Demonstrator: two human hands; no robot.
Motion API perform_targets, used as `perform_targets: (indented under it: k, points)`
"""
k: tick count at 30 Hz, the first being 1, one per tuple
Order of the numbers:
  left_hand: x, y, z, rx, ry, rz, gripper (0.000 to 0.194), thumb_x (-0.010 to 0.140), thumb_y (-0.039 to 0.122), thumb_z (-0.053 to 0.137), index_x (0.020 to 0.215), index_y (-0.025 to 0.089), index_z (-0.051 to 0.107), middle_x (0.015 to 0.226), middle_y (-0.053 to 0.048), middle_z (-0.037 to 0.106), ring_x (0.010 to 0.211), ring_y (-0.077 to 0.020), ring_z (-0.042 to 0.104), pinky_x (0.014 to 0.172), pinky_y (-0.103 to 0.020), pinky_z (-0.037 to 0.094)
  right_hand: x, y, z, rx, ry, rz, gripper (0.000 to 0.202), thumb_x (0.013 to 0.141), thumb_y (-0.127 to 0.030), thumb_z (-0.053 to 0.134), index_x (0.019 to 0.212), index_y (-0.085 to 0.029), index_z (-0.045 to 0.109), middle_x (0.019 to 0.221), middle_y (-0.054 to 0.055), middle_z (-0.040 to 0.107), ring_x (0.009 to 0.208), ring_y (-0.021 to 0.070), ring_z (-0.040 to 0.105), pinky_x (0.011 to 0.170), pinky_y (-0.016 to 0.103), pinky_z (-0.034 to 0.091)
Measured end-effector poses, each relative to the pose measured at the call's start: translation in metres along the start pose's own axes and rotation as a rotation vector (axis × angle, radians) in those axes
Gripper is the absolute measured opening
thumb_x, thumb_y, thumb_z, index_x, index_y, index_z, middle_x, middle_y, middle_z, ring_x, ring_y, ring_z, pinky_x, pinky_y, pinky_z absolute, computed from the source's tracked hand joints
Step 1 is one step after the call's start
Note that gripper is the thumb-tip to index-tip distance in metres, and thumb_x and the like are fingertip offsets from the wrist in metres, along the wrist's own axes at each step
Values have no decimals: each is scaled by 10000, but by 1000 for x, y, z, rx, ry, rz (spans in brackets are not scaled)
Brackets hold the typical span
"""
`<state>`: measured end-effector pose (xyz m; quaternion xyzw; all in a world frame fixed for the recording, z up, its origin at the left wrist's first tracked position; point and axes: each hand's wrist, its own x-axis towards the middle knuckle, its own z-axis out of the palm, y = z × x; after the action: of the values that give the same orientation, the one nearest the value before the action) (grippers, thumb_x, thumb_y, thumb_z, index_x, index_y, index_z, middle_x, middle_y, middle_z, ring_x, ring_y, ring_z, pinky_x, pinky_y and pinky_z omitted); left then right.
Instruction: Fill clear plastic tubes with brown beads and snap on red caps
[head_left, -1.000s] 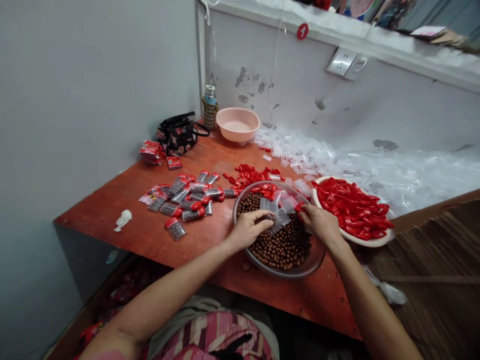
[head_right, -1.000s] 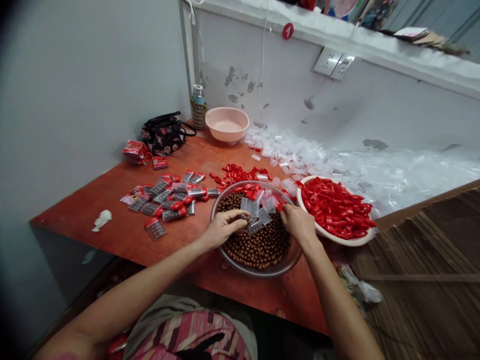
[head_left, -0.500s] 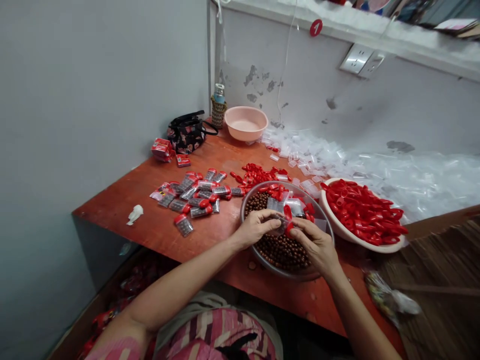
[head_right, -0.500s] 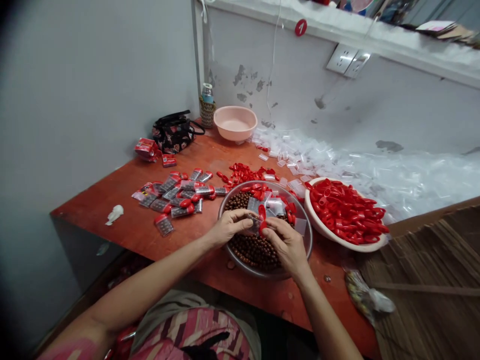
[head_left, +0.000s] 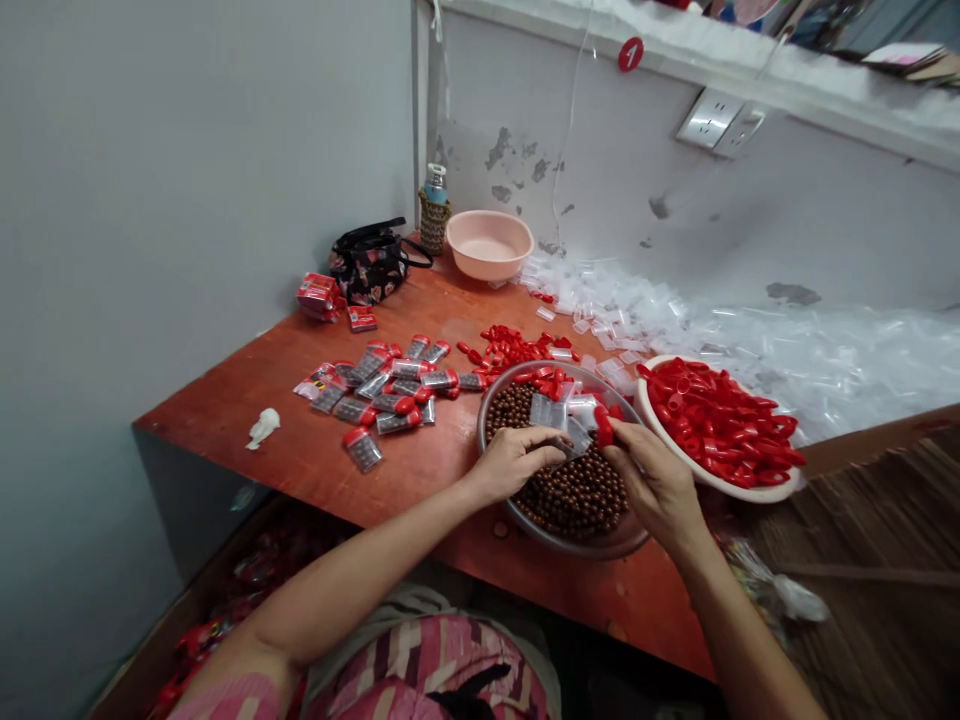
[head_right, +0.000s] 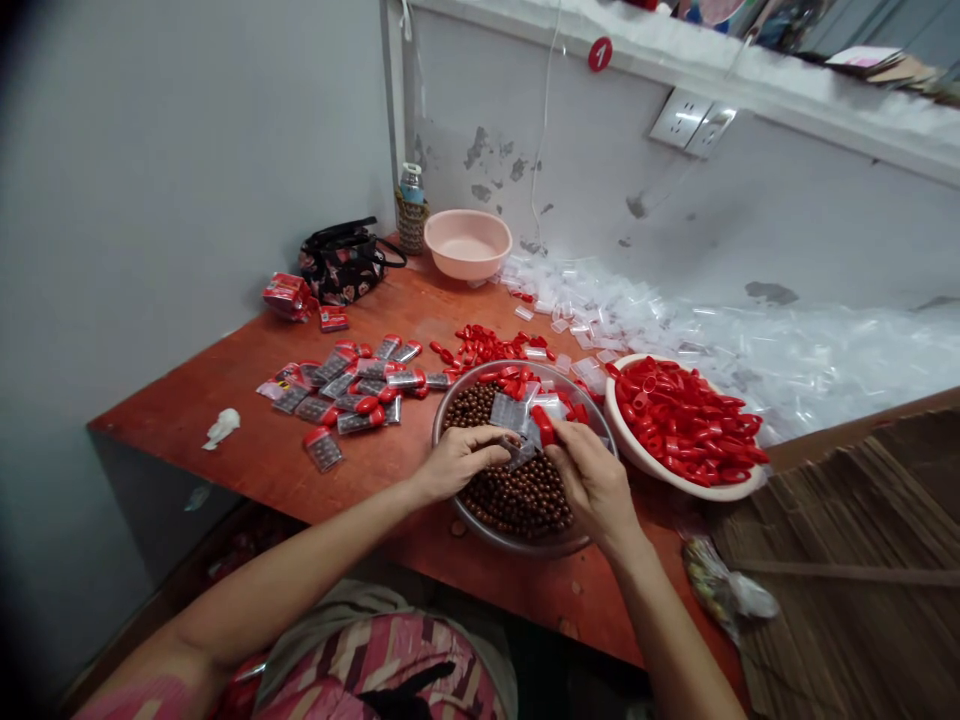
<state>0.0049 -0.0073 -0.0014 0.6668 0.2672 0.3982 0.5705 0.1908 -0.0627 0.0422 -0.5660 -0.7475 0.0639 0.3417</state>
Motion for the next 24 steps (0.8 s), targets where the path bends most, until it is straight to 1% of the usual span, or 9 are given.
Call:
perform_targets:
  k: [1, 3, 5, 8, 11, 13, 19, 21, 24]
  points:
    - [0, 1, 0, 19, -11, 12, 251, 782, 268, 567, 991, 168, 666, 959, -29, 681, 908, -170, 606, 843, -234, 429, 2, -3, -2, -32, -62, -61, 331, 866, -275, 433, 1181, -233, 525, 1097, 76, 592, 1007, 199, 557, 896, 344, 438]
    - [-1, 2, 1, 31, -26, 29, 252, 782, 247, 569, 1006, 181, 664, 966, -18, 686, 906, -167, 613, 833, -222, 432, 3, -8, -2, -98, -168, -130, 344, 883, -254, 393, 1211, -232, 498, 1055, 84, 590, 971, 188, 564, 857, 319, 457]
    - [-3, 4, 2, 43, -17, 44, 257, 782, 211, 565, 1021, 188, 659, 969, -12, 688, 903, -162, 619, 824, -215, 436, 2, -11, 2, -154, -210, -149, 349, 892, -247, 374, 1219, -216, 489, 983, 92, 590, 904, 183, 576, 799, 301, 475]
    - [-4, 7, 3, 83, 17, 59, 267, 781, 173, 555, 1027, 199, 656, 982, -7, 688, 908, -156, 622, 827, -212, 438, -1, -12, 9, -183, -185, -151, 348, 896, -239, 372, 1226, -205, 480, 919, 88, 579, 832, 173, 578, 760, 292, 479]
    - [-5, 7, 4, 110, 54, 84, 262, 777, 167, 561, 1016, 205, 661, 992, -11, 686, 899, -154, 625, 831, -218, 438, -2, -11, 13, -143, -115, -168, 343, 893, -223, 393, 1226, -210, 474, 868, 72, 563, 782, 160, 571, 727, 285, 477]
    - [-5, 5, 4, 109, 63, 99, 264, 776, 163, 562, 1017, 204, 661, 993, -16, 686, 888, -152, 628, 825, -220, 441, -1, -11, 13, -112, -93, -182, 339, 886, -209, 411, 1218, -209, 481, 847, 65, 553, 763, 157, 563, 705, 282, 473]
    - [-3, 3, 1, 99, -14, 49, 271, 780, 190, 567, 1036, 193, 655, 987, -30, 688, 877, -158, 634, 802, -221, 455, 0, -7, 12, 17, -106, -126, 312, 875, -210, 441, 1178, -230, 512, 858, 51, 561, 774, 150, 567, 701, 272, 467]
    - [-2, 3, 0, 104, -15, 43, 264, 783, 199, 565, 1030, 193, 658, 974, -25, 691, 864, -158, 636, 795, -220, 457, -1, -5, 13, 28, -108, -118, 309, 875, -216, 441, 1175, -230, 516, 850, 48, 564, 768, 150, 572, 692, 269, 469]
    - [-3, 3, 0, 108, 8, 56, 252, 784, 197, 562, 1014, 193, 665, 958, -20, 695, 860, -157, 636, 788, -215, 453, -2, -4, 16, -22, -99, -136, 318, 874, -214, 437, 1183, -226, 511, 853, 55, 564, 761, 154, 575, 683, 271, 471]
